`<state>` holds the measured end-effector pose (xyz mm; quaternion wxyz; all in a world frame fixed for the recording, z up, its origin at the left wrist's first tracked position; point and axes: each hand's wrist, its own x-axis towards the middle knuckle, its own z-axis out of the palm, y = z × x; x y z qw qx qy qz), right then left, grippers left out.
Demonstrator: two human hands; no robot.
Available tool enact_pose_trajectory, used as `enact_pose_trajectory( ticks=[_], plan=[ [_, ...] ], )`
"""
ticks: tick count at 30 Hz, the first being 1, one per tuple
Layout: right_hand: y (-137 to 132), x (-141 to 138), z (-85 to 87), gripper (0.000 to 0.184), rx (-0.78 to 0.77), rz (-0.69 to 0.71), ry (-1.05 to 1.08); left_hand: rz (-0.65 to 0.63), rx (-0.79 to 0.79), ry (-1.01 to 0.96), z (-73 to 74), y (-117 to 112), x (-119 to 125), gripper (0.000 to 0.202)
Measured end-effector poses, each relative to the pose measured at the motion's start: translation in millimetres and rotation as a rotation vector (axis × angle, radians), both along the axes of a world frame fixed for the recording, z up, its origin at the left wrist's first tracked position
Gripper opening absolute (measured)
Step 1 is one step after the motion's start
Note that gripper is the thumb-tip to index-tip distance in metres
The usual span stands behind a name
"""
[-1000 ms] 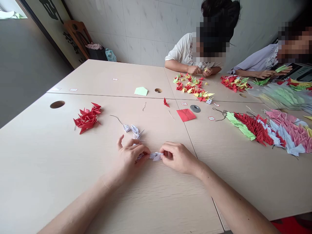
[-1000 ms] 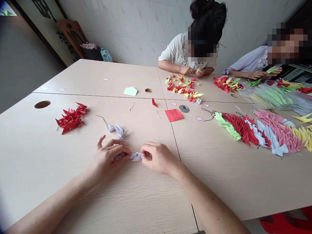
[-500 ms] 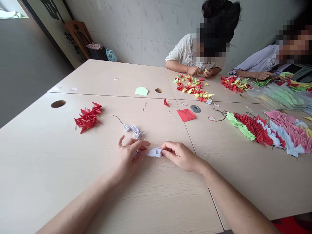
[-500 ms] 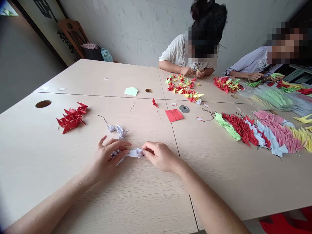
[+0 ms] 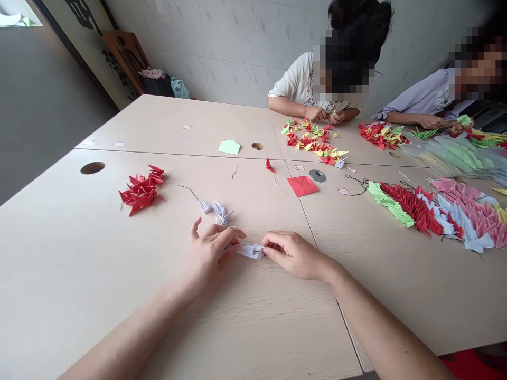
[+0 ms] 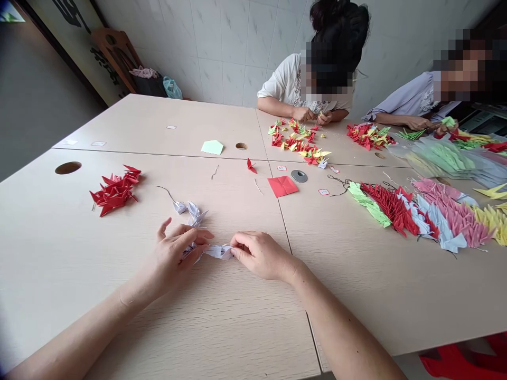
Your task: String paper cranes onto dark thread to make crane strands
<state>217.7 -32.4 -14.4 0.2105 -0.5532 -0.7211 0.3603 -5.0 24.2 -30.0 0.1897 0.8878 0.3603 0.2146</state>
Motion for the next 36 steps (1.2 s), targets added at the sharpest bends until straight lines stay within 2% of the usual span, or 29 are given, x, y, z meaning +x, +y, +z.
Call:
enact_pose_trajectory(
  ticks=[8,13,17,19,23,28,33,36],
  plan=[
    [0.0,1.4,-1.1,0.011,0.016,0.013,-0.051,-0.006,0.026,0.015,-2.5,1.0,1.0,0.014],
    [-0.3,1.6,1.2,0.012,0.017,0.005,-0.082,-0.020,-0.029,0.025,2.8,0.0,-0.2,0.013],
    [-0.6,2.1,1.6,0.012,0.030,0.001,-0.094,-0.058,0.028,0.053,10.9,-1.0,-2.9,0.036],
    [-1.0,3.4,1.1,0.012,0.033,0.002,-0.101,-0.057,0.085,0.095,13.1,-1.1,-4.2,0.040],
    [-2.4,5.9,2.0,0.004,0.056,-0.013,-0.116,-0.014,0.140,0.149,12.4,-0.8,-5.3,0.022],
    [-5.5,-8.6,5.8,0.026,0.191,-0.060,-0.104,-0.021,0.160,0.176,7.9,0.0,-4.9,0.014],
    [-5.8,-38.0,-2.5,0.015,0.277,-0.159,-0.141,-0.005,0.163,0.150,4.4,0.3,-4.3,0.011],
    [-4.0,-44.6,-8.7,0.009,0.324,-0.164,-0.174,-0.010,0.164,0.144,4.2,-0.2,-4.5,0.013]
  ],
)
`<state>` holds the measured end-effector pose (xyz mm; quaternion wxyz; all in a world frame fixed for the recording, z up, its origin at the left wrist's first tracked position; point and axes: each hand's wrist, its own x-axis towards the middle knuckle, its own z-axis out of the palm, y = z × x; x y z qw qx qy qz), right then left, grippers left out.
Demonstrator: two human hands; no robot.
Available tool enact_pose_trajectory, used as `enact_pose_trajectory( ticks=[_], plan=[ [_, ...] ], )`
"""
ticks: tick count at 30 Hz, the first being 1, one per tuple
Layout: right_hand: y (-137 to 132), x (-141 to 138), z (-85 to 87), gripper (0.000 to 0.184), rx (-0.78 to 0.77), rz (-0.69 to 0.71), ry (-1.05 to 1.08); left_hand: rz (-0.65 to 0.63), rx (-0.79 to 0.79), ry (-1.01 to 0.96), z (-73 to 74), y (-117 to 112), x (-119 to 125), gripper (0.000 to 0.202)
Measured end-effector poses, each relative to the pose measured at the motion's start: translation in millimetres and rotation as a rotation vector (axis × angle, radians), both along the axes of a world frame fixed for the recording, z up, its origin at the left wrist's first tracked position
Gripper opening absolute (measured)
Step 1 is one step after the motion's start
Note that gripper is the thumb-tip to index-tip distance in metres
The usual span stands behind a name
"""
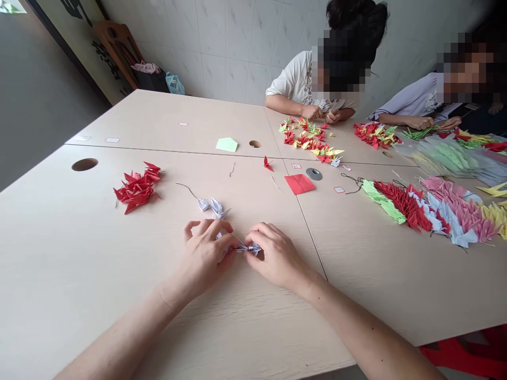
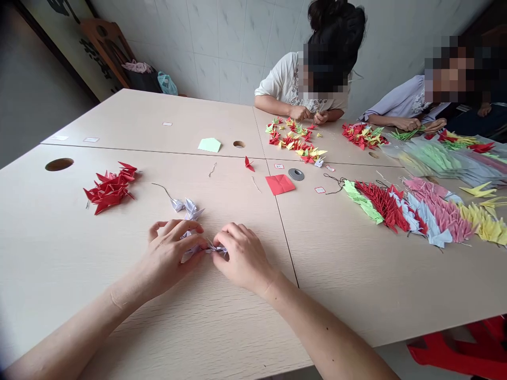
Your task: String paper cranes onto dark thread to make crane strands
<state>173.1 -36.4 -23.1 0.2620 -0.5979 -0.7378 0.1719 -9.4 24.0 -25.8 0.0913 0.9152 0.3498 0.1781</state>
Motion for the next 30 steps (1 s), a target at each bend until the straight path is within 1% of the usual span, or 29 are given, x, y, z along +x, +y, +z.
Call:
enact_pose_trajectory(
  ticks=[5,11,13,14,16,17,19,21,22,24,27,29,30],
  plan=[
    [2.4,8.1,-1.0,0.012,0.003,0.008,-0.016,-0.005,-0.005,0.007,3.8,-2.0,-0.7,0.015],
    [2.4,18.8,1.0,0.009,-0.023,0.004,-0.011,0.018,0.004,0.006,4.8,-2.9,-0.1,0.021],
    [2.0,22.2,3.5,0.005,-0.073,0.004,0.042,0.013,0.007,0.007,3.3,-2.1,0.1,0.021],
    [1.7,24.3,4.9,0.007,-0.114,0.000,0.083,0.010,0.011,0.009,2.4,-1.5,0.1,0.017],
    [1.2,28.7,6.8,0.017,-0.203,-0.026,0.162,0.016,0.021,0.011,0.6,0.0,-0.2,0.011],
    [1.0,30.6,7.1,0.020,-0.236,-0.039,0.184,0.025,0.028,0.011,-0.3,0.9,-0.4,0.011],
    [0.7,32.4,6.2,0.016,-0.259,-0.044,0.181,0.051,0.035,0.013,-1.6,2.7,-1.2,0.013],
    [0.7,30.8,4.5,0.005,-0.250,-0.029,0.153,0.079,0.037,0.015,-1.7,3.8,-1.8,0.012],
    [0.9,28.8,4.0,0.002,-0.246,-0.029,0.147,0.089,0.036,0.014,-0.8,4.0,-2.0,0.012],
    [1.6,23.6,4.3,0.004,-0.247,-0.061,0.157,0.089,0.041,-0.003,2.8,3.0,-1.9,0.013],
    [2.8,16.1,7.8,0.006,-0.225,-0.123,0.210,0.051,0.059,-0.091,11.5,-1.6,-0.7,0.017],
    [3.3,12.3,10.0,0.008,-0.196,-0.150,0.259,0.014,0.018,-0.178,16.1,-6.4,0.6,0.014],
    [3.4,10.7,10.6,0.010,-0.191,-0.157,0.295,-0.004,-0.038,-0.220,17.1,-9.0,1.4,0.012]
  ],
)
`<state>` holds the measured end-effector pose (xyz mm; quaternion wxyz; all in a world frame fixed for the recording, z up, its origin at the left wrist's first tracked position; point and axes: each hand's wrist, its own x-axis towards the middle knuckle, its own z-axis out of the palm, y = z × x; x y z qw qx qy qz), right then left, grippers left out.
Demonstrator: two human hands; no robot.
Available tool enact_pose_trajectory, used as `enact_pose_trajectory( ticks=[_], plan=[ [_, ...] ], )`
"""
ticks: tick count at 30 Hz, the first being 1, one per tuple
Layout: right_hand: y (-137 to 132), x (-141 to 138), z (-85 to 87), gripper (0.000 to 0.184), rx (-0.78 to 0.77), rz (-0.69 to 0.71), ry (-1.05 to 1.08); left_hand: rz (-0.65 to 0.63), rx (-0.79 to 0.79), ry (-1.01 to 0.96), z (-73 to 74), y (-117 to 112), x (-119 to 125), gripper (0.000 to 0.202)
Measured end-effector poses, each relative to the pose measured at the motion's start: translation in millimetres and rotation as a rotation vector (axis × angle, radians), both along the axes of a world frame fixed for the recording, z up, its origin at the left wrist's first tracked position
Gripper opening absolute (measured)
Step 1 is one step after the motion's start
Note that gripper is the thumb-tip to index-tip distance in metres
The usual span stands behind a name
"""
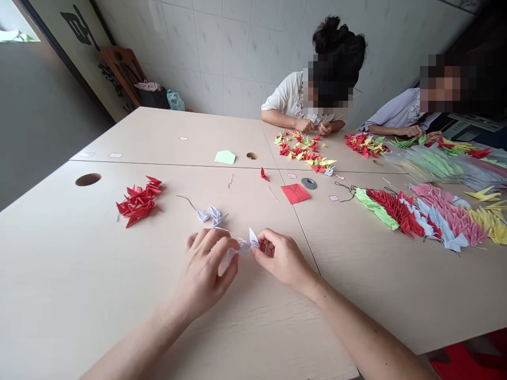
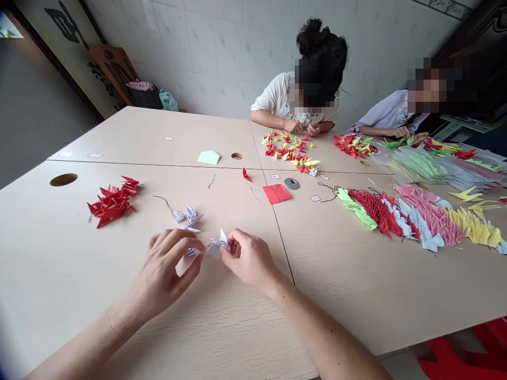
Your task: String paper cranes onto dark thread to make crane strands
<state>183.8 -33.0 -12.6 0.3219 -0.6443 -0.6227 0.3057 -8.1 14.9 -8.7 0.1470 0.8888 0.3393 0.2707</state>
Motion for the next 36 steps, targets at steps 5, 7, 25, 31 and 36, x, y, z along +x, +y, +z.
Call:
enact_pose_trajectory(
  ticks=[5,7,25,31,36],
  plan=[
    [0.6,-3.5,-1.4,0.027,-0.121,0.030,0.357,-0.068,-0.366,-0.050,-4.0,-9.0,2.6,0.019],
    [0.8,-2.2,-1.3,0.029,-0.192,0.061,0.475,-0.015,-0.394,-0.096,-4.8,-7.6,2.2,0.021],
    [1.1,3.2,2.2,0.023,-0.262,0.193,0.612,-0.079,-1.059,-0.273,-0.7,10.4,-2.2,0.033],
    [0.1,2.5,2.3,0.026,-0.309,0.183,0.662,-0.059,-1.227,-0.392,5.2,13.1,-0.6,0.037],
    [0.1,2.0,3.8,0.028,-0.294,0.198,0.662,-0.013,-1.281,-0.436,6.6,12.0,-0.9,0.039]
  ],
)
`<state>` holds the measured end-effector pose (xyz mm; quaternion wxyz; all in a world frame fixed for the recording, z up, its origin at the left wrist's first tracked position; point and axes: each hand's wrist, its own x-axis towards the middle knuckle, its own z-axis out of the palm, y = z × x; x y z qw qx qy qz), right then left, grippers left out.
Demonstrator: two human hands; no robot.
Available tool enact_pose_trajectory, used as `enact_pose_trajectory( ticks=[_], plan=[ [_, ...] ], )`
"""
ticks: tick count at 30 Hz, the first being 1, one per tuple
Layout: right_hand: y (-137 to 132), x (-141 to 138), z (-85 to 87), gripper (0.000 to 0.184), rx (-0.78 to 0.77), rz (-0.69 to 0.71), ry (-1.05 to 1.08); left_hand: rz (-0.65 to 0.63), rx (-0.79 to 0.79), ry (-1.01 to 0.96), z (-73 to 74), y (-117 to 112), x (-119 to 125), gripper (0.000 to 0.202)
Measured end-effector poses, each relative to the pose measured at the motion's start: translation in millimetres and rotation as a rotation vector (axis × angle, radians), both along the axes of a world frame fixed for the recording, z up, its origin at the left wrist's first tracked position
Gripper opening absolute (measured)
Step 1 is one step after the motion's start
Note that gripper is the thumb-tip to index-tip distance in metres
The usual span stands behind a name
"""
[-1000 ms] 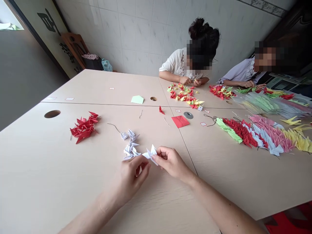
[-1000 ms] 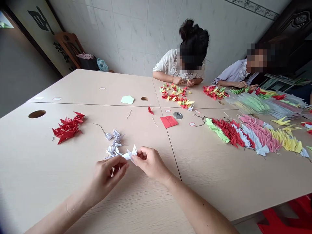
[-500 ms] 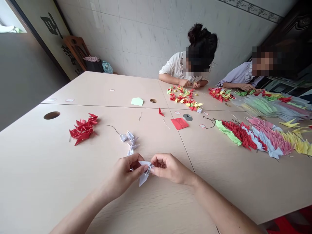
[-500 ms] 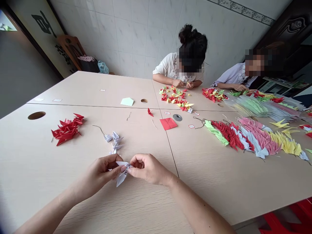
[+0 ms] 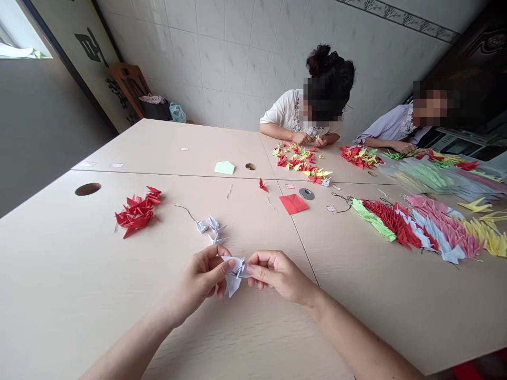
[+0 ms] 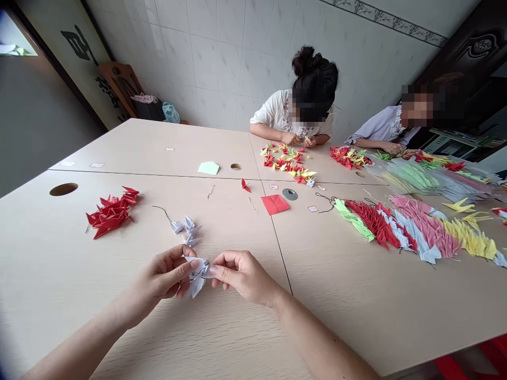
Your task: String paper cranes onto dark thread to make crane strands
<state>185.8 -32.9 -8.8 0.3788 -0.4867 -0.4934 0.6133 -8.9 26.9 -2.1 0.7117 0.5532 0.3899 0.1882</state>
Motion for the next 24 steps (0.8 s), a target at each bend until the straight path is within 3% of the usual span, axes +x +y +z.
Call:
enact_pose_trajectory(
  ticks=[13,18,24],
  plan=[
    [0.8,2.9,-6.5,0.026,-0.015,0.002,0.081,0.013,-0.131,-0.126,-5.1,0.9,-1.3,0.034],
    [1.8,7.2,-7.1,0.026,-0.006,-0.024,0.084,0.024,0.039,-0.025,-7.9,1.1,2.0,0.037],
    [3.9,9.9,-3.1,0.027,0.004,-0.095,0.033,0.047,0.464,0.195,-11.8,-3.4,0.9,0.026]
  ],
)
